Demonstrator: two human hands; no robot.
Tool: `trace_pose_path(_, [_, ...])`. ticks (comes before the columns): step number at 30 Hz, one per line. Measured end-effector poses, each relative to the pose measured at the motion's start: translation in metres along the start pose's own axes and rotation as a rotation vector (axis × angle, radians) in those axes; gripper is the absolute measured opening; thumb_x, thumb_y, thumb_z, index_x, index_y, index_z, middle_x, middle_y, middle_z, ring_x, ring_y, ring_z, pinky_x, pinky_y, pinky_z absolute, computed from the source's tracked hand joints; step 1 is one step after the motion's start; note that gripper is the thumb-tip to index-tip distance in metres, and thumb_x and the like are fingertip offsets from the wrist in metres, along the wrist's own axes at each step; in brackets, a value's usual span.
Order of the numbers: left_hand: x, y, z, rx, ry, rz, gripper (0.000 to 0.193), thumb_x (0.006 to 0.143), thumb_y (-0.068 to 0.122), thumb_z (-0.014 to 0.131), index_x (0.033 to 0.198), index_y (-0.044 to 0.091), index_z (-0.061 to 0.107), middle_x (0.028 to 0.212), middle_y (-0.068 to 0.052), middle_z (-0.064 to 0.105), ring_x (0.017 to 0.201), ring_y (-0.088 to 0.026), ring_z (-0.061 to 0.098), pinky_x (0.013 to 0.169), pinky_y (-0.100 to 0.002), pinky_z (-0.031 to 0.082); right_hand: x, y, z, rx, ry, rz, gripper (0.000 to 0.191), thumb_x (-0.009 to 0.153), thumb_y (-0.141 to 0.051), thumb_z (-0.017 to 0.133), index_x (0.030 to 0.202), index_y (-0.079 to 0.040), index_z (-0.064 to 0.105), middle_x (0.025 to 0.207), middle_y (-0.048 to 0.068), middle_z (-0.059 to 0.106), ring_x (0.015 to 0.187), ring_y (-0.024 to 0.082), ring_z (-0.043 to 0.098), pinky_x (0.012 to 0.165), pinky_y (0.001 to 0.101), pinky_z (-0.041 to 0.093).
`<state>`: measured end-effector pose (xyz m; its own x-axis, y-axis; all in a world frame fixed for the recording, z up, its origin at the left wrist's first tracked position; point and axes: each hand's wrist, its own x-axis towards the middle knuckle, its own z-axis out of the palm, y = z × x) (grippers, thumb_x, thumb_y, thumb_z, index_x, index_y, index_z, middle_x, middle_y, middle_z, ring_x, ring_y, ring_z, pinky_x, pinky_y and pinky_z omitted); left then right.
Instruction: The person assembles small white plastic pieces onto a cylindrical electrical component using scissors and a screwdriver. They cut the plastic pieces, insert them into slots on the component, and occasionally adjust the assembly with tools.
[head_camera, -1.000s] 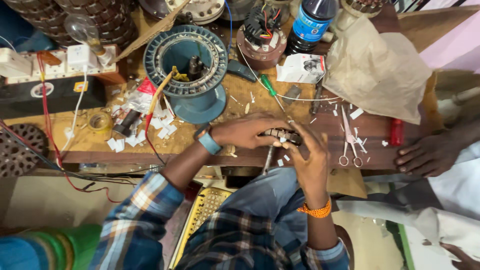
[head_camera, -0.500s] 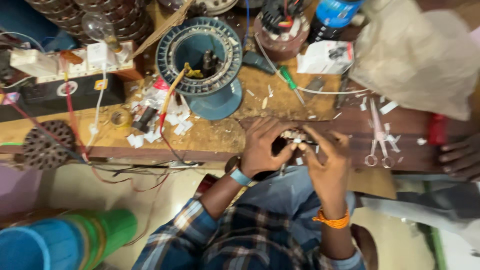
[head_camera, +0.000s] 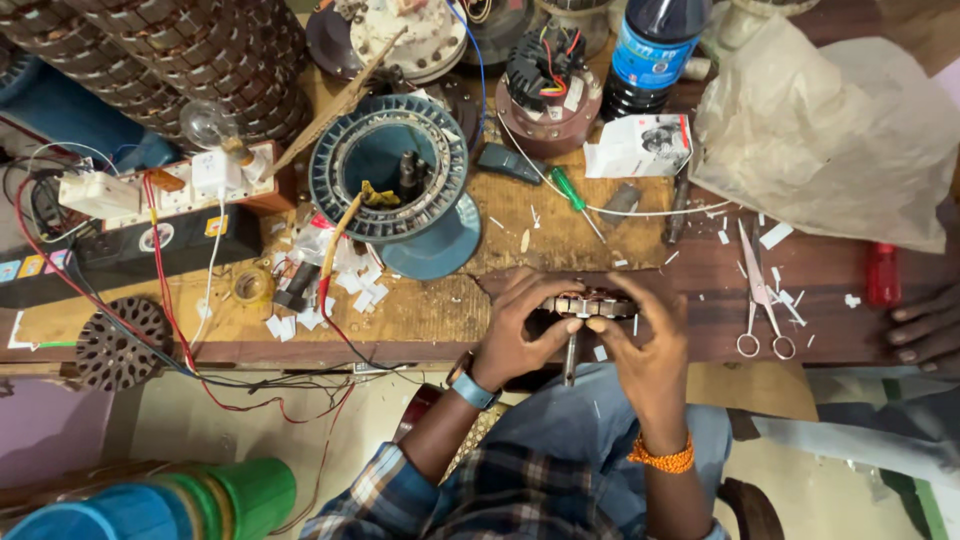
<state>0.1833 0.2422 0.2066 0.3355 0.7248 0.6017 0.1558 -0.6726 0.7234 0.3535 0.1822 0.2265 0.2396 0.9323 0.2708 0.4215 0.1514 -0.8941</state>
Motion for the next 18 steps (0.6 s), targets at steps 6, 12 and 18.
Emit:
trace_pose_path(6, [-0.002, 0.005, -0.006, 0.084, -0.063, 0.091, 0.041, 0.096, 0.023, 0.072, 0.134, 0.008, 0.065, 0.125, -0.012, 0.068, 0.112, -0.033, 0.062, 0.101, -0.044, 0.048, -0.009, 0.014, 0.001, -0.095, 0.028, -0.086, 0.052, 0.085, -0.009, 0.079, 0.135, -0.009, 0.066, 0.124, 0.014, 0.066, 0.116, 0.028, 0.056, 0.102, 0.0403, 0.045])
trace_pose_path(12, [-0.003, 0.01, 0.003, 0.253, -0.002, 0.15, 0.027, 0.101, 0.019, 0.061, 0.127, 0.013, 0.069, 0.117, -0.008, 0.071, 0.098, -0.028, 0.062, 0.091, -0.041, 0.045, -0.007, 0.01, -0.004, -0.114, -0.003, -0.156, 0.049, 0.088, -0.011, 0.078, 0.135, -0.007, 0.066, 0.127, 0.014, 0.068, 0.119, 0.029, 0.057, 0.105, 0.0407, 0.044])
trace_pose_path(18, [0.003, 0.013, 0.006, 0.195, -0.073, 0.039, 0.026, 0.098, 0.018, 0.064, 0.123, 0.015, 0.07, 0.111, -0.007, 0.069, 0.103, -0.028, 0.064, 0.093, -0.041, 0.042, -0.007, 0.015, -0.005, 0.027, -0.008, 0.022, 0.043, 0.093, -0.012, 0.075, 0.135, -0.008, 0.067, 0.12, 0.014, 0.07, 0.108, 0.02, 0.067, 0.094, 0.0337, 0.053])
